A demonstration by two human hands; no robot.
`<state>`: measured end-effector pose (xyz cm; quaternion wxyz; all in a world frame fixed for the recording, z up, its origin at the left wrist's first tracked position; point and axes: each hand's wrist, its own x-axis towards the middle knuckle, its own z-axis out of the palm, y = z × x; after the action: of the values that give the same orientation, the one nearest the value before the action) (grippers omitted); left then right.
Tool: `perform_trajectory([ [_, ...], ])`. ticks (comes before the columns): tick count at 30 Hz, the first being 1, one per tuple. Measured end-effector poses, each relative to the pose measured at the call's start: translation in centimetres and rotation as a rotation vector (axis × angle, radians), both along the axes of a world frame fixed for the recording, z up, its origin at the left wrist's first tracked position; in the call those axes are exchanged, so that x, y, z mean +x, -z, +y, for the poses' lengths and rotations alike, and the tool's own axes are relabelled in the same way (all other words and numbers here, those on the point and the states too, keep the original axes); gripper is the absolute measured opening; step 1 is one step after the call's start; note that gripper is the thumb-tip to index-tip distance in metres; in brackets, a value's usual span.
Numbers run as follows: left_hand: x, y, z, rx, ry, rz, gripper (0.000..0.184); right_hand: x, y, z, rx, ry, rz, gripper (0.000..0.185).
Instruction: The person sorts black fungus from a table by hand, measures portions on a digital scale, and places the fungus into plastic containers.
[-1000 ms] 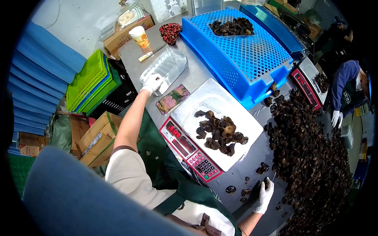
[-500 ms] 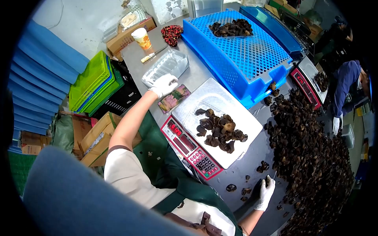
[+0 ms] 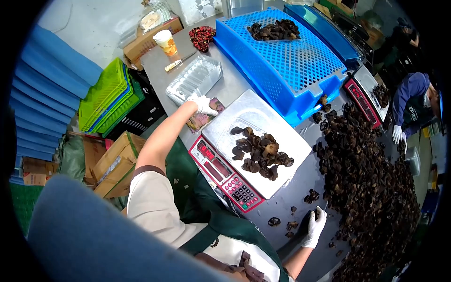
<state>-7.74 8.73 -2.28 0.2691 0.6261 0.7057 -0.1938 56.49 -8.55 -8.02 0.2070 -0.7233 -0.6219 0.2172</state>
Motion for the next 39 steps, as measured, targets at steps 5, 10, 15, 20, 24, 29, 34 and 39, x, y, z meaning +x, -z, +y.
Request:
perform_trajectory([
  [5,0.7,1.7,0.7,0.079,-0.037,0.039,0.091,0.3,0.7,-0.1,0.018,0.015,0.005,0.029],
  [10,1.1,2.9,1.2,0.040,-0.083,0.086,0.093,0.6,1.1,-0.1,0.038,0.000,-0.007,0.029],
  [15,1.2,2.6,1.1,0.051,-0.064,0.099,0.092,0.1,0.7,-0.1,0.038,0.005,-0.030,0.029],
  [20,1.5,1.6,0.8,0.048,-0.036,0.105,0.085,0.3,0.8,-0.2,0.065,-0.005,-0.052,0.030],
  [24,0.7,3.1,1.2,0.040,-0.004,0.089,0.084,-0.2,0.2,-0.2,0.051,0.008,-0.045,0.030],
  [29,2.0,0.6,0.3,0.028,0.028,0.215,0.084,-0.1,0.6,-0.2,0.078,0.013,-0.073,0.030],
  [34,0.7,1.6,-0.6,0.150,0.050,0.168,0.081,0.0,0.7,-0.1,0.117,-0.001,-0.097,0.028],
  [39,-1.3,2.5,-0.8,0.354,0.061,-0.001,0.088,-0.7,-1.1,-0.3,0.147,-0.030,-0.094,0.033],
])
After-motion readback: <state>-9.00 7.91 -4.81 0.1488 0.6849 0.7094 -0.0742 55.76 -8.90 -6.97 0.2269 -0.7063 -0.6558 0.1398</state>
